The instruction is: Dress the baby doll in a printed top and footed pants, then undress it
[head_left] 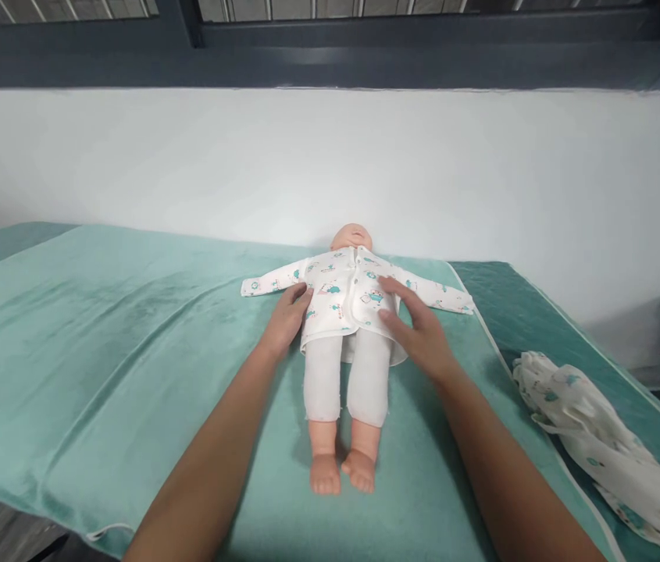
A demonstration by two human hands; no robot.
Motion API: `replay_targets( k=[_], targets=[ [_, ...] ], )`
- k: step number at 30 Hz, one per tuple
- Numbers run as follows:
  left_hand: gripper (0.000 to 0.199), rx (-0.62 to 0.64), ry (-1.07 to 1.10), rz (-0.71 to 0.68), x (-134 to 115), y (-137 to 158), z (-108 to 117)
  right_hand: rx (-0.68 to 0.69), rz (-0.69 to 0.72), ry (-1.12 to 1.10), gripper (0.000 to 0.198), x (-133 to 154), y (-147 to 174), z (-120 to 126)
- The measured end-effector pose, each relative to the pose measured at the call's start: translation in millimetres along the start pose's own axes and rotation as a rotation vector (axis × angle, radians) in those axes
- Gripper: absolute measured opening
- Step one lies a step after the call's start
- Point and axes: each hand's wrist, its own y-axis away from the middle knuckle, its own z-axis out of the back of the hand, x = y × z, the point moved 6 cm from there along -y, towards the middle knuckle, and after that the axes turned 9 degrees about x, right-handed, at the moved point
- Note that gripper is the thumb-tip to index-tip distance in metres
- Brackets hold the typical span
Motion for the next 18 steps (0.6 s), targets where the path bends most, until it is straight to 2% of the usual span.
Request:
replay_targets(
  k=[3, 6, 10, 12, 15, 18],
  targets=[
    [0.054, 0.025, -0.208, -0.029, -9, 6, -4, 0.251, 0.101, 0.197, 0.064, 15, 3, -17],
    [0.056, 0.06, -0.334, -0.049, -16, 12, -10, 0.3, 0.126, 0.349, 0.074, 17, 4, -22],
    [0.051, 0.061, -0.559, -0.214, -28, 23, -18, 0.211, 0.144, 0.502, 0.054, 22, 5, -24],
    [0.055, 0.167, -0.662, -0.311, -33, 31, -27, 0.132, 0.131, 0.536, 0.041, 25, 7, -23],
    [0.075, 0.385, -0.782, -0.361, -32, 43, -40, 0.011, 0.122, 0.507, 0.022, 29, 8, -19],
    [0.076, 0.451, -0.889, -0.382, -32, 52, -45, -0.106, 0.118, 0.388, 0.01, 30, 8, -12]
  ],
)
